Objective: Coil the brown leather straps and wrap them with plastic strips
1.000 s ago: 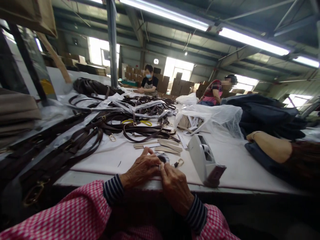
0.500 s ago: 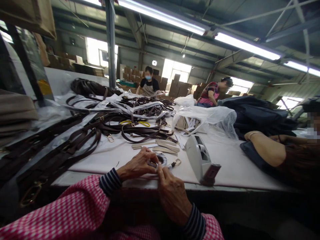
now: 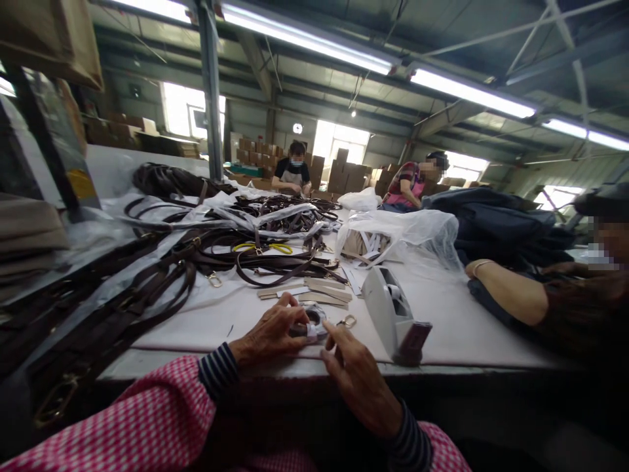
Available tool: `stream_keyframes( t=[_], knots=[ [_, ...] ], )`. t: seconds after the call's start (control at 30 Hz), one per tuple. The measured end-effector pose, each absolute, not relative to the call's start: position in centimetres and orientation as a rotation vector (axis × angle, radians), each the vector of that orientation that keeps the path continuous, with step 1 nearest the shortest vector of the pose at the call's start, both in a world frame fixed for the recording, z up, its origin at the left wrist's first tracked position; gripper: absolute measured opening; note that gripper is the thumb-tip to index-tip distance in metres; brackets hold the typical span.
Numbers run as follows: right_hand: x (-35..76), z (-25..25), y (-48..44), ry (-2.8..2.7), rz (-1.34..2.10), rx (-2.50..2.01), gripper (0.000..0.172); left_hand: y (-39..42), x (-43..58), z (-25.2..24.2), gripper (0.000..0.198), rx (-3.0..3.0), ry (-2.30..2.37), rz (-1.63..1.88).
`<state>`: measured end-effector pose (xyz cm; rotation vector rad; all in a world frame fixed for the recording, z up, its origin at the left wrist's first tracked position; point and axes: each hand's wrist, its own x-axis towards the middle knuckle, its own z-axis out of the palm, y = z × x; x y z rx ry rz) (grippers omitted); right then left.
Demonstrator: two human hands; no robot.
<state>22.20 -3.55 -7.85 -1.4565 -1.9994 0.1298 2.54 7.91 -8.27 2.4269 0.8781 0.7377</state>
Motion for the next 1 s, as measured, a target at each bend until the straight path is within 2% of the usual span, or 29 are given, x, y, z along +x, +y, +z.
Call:
stream_keyframes(
  t=[0.13, 0.23, 0.4, 0.53, 0.73, 0.9, 1.0],
  knots=[
    [28.1, -4.4, -5.3, -1.656, -0.026, -1.383, 0.031, 8.0, 2.8, -8.8, 0.026, 2.386, 0.874, 0.795],
    [33.7, -2.4, -5.9, -1.417, -0.181, -1.494, 0.030, 8.0, 2.8, -9.1, 0.024, 2.339, 0.877, 0.833],
    [38.5, -1.9, -5.3, -1.223, 0.414, -1.673, 0.041, 9.0, 2.6, -9.6, 0.026, 2.241, 0.911, 0.996],
    [38.0, -2.4, -4.6, -1.164, 0.668, -1.677, 0.041, 8.9, 2.4, -9.5, 0.024, 2.239, 0.890, 1.187],
    [37.5, -2.0, -4.0, -0.942, 0.768, -1.651, 0.027, 7.4, 2.7, -8.5, 0.011, 2.476, 0.719, 1.393],
    [36.5, -2.5, -4.1, -0.793, 0.747, -1.527, 0.030, 6.6, 3.2, -8.3, 0.017, 2.547, 0.638, 1.488],
    [35.3, -3.4, -5.5, -0.678, 0.655, -1.340, 0.036, 6.8, 3.2, -8.6, 0.010, 2.371, 0.786, 1.467]
  ],
)
